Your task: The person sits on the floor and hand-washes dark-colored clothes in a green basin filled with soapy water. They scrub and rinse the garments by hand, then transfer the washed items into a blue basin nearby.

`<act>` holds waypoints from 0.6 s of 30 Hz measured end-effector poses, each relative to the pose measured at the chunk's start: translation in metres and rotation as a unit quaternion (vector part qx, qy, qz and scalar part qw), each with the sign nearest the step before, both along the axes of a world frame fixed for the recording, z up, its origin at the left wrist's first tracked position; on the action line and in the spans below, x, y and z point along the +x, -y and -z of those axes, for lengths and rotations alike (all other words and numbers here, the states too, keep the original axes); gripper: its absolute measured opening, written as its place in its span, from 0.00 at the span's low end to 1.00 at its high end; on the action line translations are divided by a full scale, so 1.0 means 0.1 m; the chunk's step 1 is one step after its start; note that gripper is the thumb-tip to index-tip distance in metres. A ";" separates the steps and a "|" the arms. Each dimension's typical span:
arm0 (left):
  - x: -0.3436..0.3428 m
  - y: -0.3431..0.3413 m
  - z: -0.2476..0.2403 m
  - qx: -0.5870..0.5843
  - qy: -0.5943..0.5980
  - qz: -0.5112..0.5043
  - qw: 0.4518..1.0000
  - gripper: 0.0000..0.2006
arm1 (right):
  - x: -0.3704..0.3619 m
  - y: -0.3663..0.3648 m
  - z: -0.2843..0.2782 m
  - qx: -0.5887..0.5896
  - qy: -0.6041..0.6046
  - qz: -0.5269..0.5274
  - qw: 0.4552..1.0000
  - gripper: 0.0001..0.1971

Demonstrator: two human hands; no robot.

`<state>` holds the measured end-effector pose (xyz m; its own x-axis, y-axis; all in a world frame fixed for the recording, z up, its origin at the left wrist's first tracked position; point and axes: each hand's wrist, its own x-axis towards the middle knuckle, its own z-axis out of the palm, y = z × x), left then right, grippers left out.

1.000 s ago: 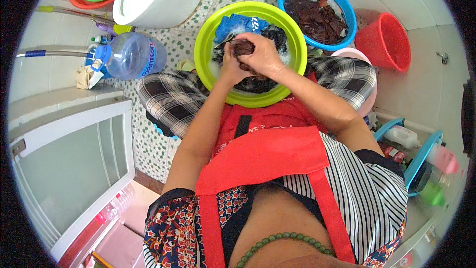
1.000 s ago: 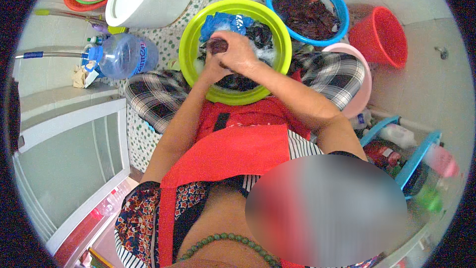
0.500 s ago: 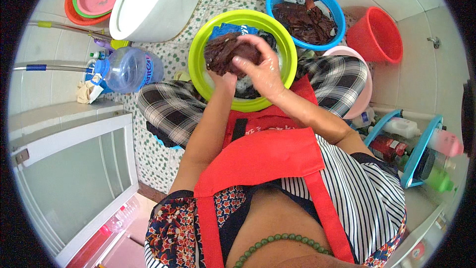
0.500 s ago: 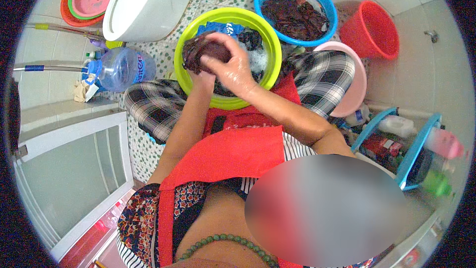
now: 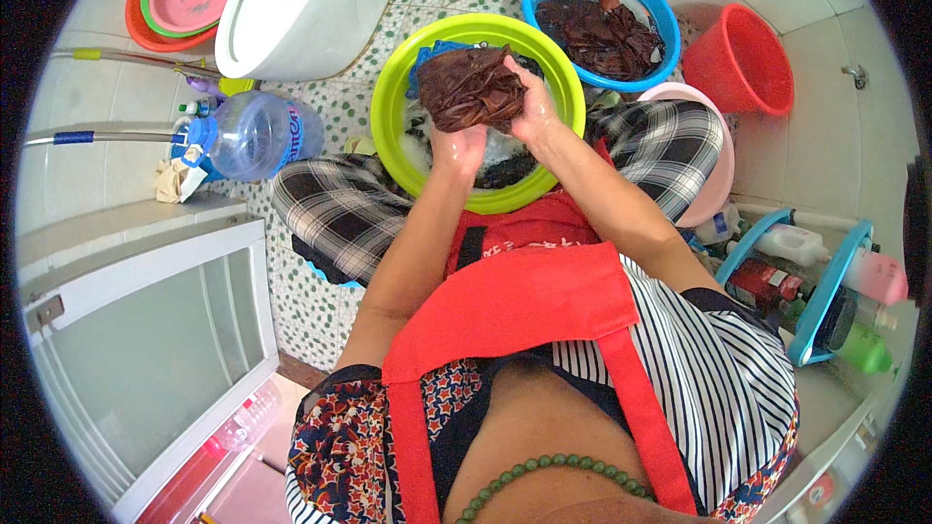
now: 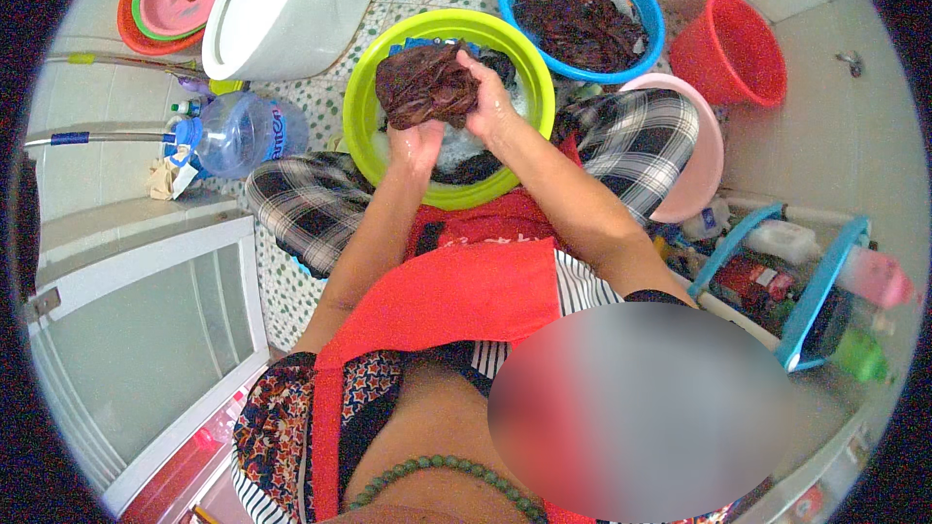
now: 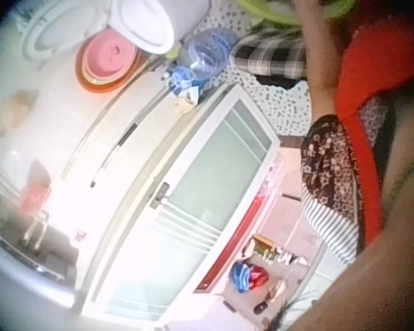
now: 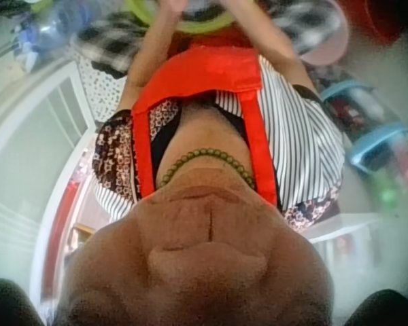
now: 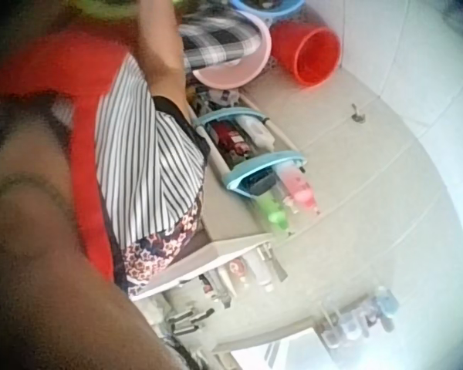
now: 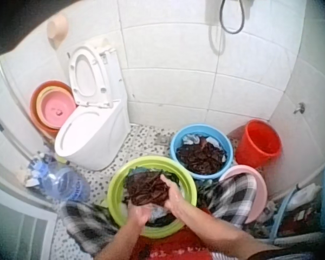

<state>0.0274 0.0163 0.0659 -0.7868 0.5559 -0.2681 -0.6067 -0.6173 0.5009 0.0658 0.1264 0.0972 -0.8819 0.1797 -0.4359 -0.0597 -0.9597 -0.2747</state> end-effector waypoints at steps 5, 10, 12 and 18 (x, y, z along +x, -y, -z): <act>-0.09 0.41 -0.14 0.048 0.045 0.142 0.988 0.31 | 0.02 -0.17 0.00 0.232 -0.014 0.094 0.968 0.20; -0.30 0.42 -0.18 0.146 0.163 0.254 0.942 0.44 | 0.09 -0.09 -0.11 0.641 -0.050 0.028 0.765 0.31; -0.31 0.27 -0.18 0.062 0.127 0.202 0.969 0.39 | 0.09 0.05 -0.10 0.635 -0.097 0.025 0.766 0.31; -0.15 0.03 -0.24 -0.043 0.062 0.029 0.997 0.21 | 0.06 0.15 -0.06 0.390 -0.042 0.058 0.918 0.14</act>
